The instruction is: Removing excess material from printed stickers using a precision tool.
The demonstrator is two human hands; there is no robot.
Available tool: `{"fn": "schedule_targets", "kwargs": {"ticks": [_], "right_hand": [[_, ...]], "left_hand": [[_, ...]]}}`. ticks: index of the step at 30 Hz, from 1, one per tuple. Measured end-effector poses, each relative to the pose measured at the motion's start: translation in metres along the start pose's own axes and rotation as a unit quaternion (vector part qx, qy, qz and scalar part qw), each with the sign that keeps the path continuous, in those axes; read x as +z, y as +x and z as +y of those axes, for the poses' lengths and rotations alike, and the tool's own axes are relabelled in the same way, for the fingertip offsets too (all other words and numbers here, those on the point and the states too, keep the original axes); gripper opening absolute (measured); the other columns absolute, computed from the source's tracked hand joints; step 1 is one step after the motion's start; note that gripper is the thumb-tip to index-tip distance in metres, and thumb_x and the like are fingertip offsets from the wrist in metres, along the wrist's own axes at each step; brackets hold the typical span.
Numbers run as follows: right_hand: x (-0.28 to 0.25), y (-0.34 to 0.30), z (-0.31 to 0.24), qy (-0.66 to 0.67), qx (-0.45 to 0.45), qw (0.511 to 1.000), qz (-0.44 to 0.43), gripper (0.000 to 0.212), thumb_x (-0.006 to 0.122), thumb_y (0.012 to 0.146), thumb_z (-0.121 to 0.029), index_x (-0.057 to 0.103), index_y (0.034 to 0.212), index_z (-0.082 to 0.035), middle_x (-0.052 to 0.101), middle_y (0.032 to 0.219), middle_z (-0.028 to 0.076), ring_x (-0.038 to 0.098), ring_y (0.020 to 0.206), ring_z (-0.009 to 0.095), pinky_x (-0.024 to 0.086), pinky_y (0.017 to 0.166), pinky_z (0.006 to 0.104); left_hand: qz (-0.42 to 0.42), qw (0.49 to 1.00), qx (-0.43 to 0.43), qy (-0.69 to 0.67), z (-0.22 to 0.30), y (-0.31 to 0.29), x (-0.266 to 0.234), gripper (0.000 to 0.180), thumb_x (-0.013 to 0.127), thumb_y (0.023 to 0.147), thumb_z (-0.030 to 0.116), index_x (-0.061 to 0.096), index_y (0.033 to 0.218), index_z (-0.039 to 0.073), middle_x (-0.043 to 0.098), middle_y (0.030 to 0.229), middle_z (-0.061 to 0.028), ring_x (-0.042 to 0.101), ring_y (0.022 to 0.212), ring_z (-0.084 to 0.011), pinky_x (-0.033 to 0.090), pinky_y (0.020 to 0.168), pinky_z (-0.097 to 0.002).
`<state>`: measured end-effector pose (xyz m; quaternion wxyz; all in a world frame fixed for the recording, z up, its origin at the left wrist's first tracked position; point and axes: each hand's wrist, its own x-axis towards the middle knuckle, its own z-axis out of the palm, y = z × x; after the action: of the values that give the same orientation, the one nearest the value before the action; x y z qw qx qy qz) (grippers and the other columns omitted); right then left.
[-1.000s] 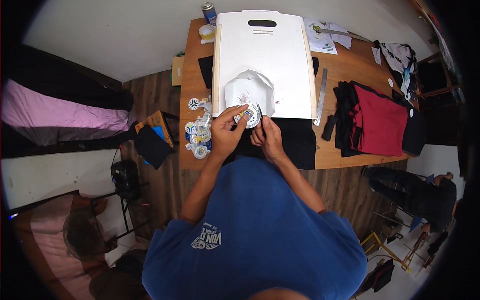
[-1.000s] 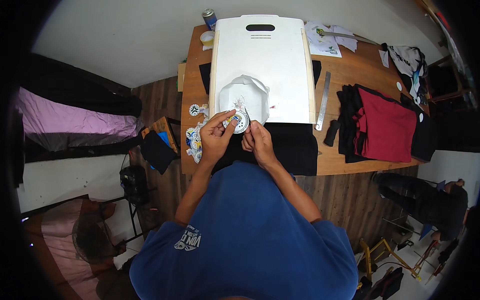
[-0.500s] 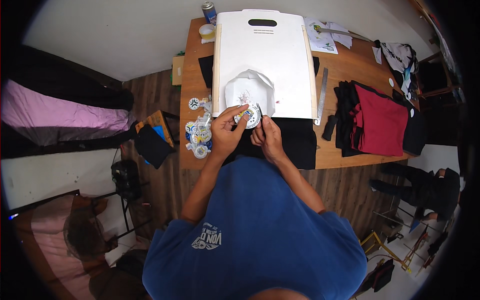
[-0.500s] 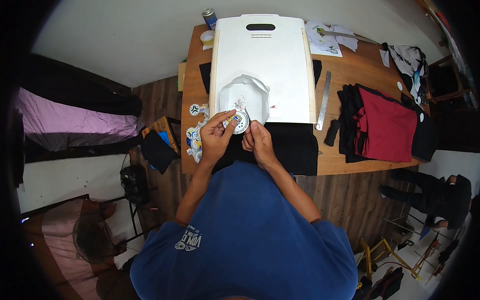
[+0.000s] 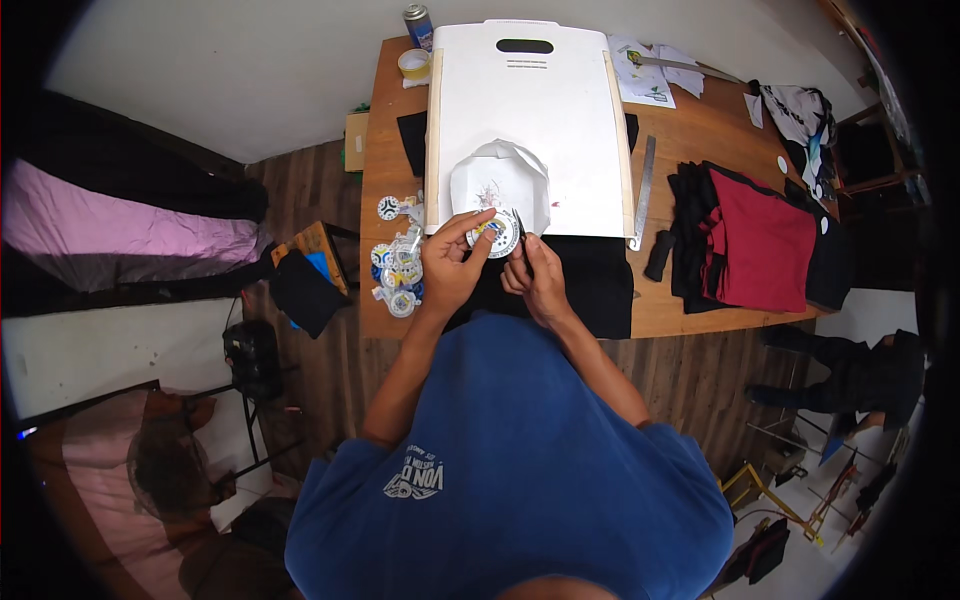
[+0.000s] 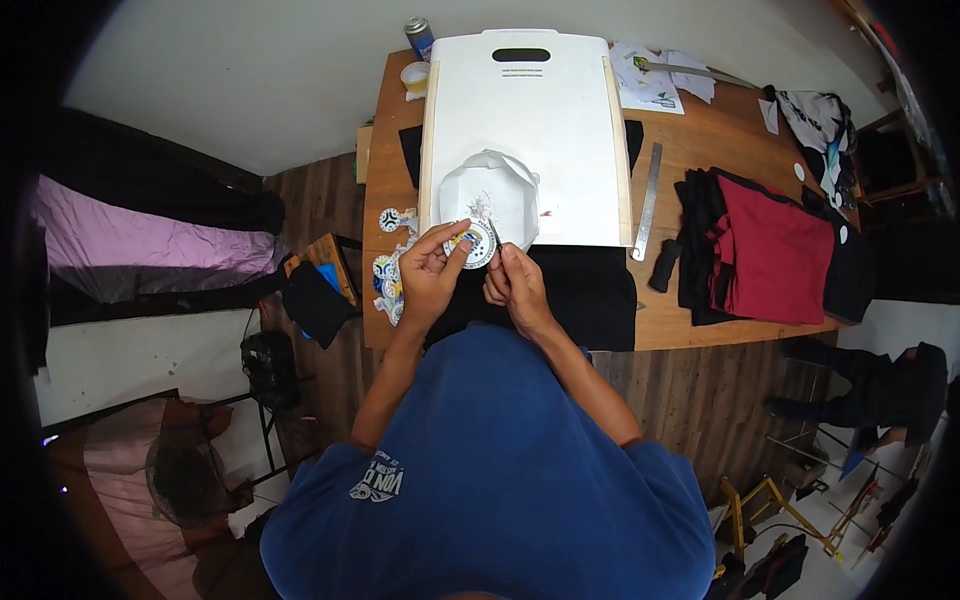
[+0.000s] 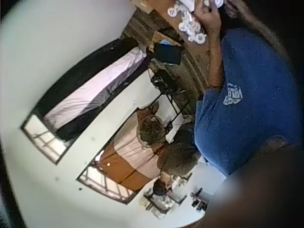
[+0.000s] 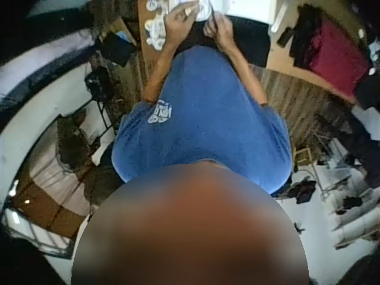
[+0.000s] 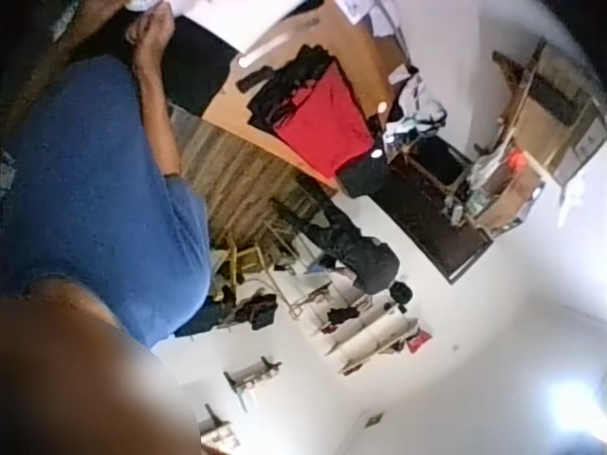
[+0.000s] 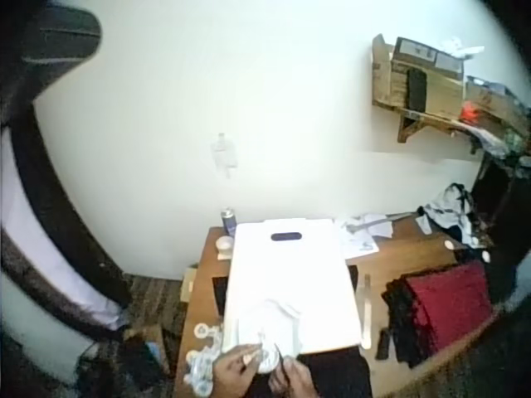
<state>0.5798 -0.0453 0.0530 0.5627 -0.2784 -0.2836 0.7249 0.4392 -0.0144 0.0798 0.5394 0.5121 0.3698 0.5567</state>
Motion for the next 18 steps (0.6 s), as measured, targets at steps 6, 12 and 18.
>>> {"fn": "schedule_targets", "kwargs": {"ticks": [6,12,18], "right_hand": [[0.0008,-0.0038,-0.0013,0.001,0.002,1.0,-0.005,0.035,0.035,0.103,-0.037,0.044,0.087,-0.007,0.028,0.052,-0.002,0.022,0.042,0.008,0.024,0.044,0.0246],[0.0018,-0.0051,-0.0026,0.003,0.006,1.0,0.004,0.035,0.035,0.103,-0.037,0.044,0.087,-0.008,0.027,0.053,-0.003,0.022,0.043,0.008,0.024,0.044,0.0246],[0.0033,-0.0053,-0.003,-0.002,0.001,1.0,0.002,0.035,0.035,0.103,-0.037,0.044,0.087,-0.008,0.027,0.053,-0.003,0.022,0.043,0.008,0.023,0.044,0.0245]], "left_hand": [[-0.002,1.0,0.0,0.004,0.0005,-0.0028,0.0016,0.028,0.059,0.087,-0.01,0.06,0.115,-0.01,0.061,0.113,-0.0154,0.061,0.1,-0.0156,0.05,0.085,-0.023],[-0.002,1.0,0.0,0.009,0.0013,-0.0041,0.0015,0.028,0.059,0.087,-0.01,0.06,0.115,-0.01,0.061,0.113,-0.0157,0.061,0.1,-0.0155,0.05,0.084,-0.0229],[-0.004,1.0,-0.001,0.001,0.0024,-0.0038,0.0017,0.026,0.059,0.088,-0.008,0.062,0.114,-0.008,0.061,0.113,-0.0131,0.061,0.099,-0.0139,0.05,0.084,-0.0225]]}}
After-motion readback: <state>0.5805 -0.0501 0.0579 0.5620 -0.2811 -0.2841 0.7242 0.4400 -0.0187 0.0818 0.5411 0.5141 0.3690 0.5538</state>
